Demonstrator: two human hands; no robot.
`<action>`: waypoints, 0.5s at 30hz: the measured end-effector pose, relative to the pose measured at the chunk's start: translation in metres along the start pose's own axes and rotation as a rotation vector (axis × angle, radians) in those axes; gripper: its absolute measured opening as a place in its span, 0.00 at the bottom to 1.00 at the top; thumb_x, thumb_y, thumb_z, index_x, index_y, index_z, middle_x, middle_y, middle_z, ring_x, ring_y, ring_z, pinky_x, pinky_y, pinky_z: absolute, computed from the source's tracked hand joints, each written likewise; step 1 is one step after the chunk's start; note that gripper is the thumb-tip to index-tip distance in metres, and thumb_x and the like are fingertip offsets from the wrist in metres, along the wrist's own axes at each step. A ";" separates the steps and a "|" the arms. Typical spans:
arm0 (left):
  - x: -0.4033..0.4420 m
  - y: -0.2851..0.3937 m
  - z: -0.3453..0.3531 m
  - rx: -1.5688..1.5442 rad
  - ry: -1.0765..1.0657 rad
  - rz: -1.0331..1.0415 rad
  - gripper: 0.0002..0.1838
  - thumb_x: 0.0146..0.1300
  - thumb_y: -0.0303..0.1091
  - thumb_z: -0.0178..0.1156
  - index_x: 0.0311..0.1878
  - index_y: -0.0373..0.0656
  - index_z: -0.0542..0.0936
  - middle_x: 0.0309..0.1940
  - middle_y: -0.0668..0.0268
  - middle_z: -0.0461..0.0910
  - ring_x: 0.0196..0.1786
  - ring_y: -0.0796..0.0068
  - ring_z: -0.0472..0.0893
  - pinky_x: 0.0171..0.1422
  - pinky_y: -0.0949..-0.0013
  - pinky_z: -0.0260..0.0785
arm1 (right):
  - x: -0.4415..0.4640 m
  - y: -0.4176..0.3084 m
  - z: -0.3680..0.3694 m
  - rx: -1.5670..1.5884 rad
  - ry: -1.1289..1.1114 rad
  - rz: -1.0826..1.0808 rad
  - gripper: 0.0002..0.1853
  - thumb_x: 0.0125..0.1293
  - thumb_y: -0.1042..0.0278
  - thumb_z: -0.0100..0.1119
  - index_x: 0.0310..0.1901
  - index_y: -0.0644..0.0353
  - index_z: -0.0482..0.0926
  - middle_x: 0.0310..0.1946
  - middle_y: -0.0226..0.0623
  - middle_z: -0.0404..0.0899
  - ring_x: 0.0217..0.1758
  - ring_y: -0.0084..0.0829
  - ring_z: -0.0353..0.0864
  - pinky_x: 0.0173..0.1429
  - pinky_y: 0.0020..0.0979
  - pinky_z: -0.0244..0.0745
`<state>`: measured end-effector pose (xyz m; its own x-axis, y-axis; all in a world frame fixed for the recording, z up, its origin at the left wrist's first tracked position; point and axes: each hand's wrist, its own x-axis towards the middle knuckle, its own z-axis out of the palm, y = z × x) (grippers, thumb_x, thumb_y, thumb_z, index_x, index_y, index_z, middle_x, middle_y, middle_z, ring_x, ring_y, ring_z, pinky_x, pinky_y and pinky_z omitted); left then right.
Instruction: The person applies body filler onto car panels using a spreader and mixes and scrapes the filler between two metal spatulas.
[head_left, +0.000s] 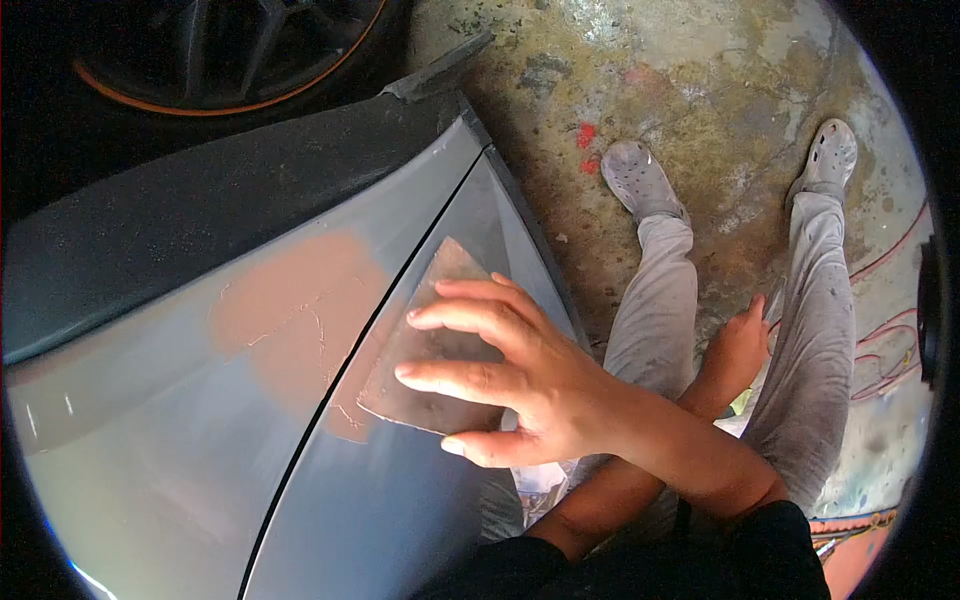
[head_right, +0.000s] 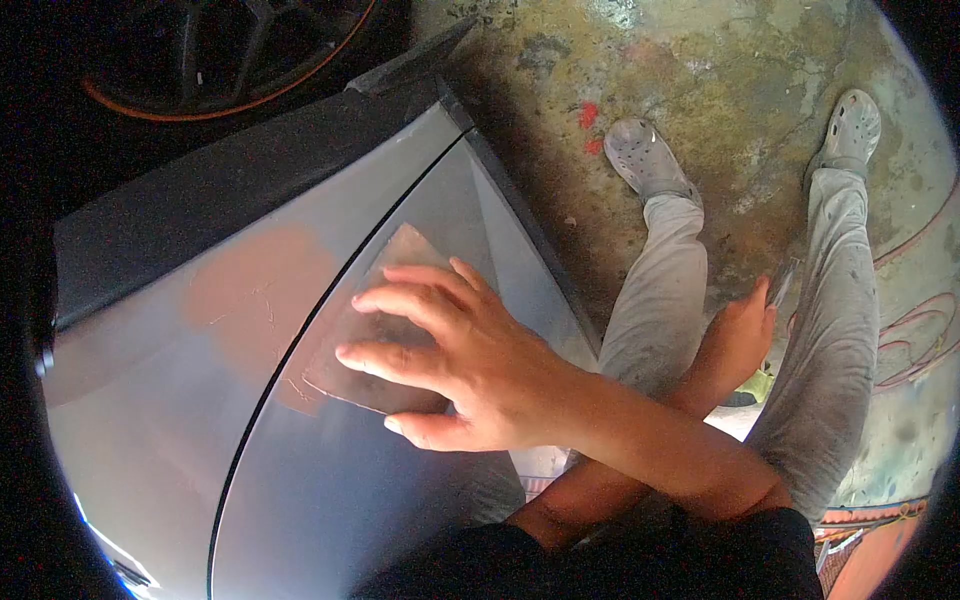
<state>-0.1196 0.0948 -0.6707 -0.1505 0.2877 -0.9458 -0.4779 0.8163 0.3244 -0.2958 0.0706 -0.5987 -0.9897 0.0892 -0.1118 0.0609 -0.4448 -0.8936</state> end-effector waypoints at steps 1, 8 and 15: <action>-0.001 0.001 -0.002 -0.001 0.002 0.000 0.24 0.74 0.33 0.55 0.68 0.29 0.71 0.36 0.35 0.82 0.42 0.32 0.83 0.47 0.40 0.75 | 0.003 0.002 0.001 0.004 0.019 -0.008 0.37 0.53 0.57 0.76 0.67 0.42 0.76 0.71 0.40 0.65 0.76 0.51 0.60 0.72 0.61 0.58; 0.005 -0.010 0.002 -0.007 -0.013 -0.023 0.25 0.74 0.34 0.55 0.68 0.29 0.71 0.36 0.34 0.82 0.43 0.31 0.83 0.48 0.40 0.74 | 0.005 0.015 0.018 -0.008 0.079 -0.045 0.36 0.53 0.59 0.77 0.67 0.42 0.77 0.71 0.38 0.65 0.76 0.50 0.61 0.71 0.60 0.60; 0.005 -0.010 0.011 0.023 -0.020 0.017 0.25 0.74 0.36 0.55 0.68 0.29 0.70 0.35 0.35 0.82 0.43 0.30 0.82 0.49 0.38 0.73 | -0.008 0.014 -0.003 0.003 0.008 -0.014 0.36 0.51 0.58 0.77 0.65 0.42 0.78 0.71 0.38 0.66 0.76 0.50 0.62 0.73 0.58 0.59</action>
<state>-0.1062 0.0931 -0.6787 -0.1407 0.3116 -0.9397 -0.4556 0.8223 0.3409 -0.2871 0.0666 -0.6118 -0.9894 0.1030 -0.1025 0.0461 -0.4462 -0.8937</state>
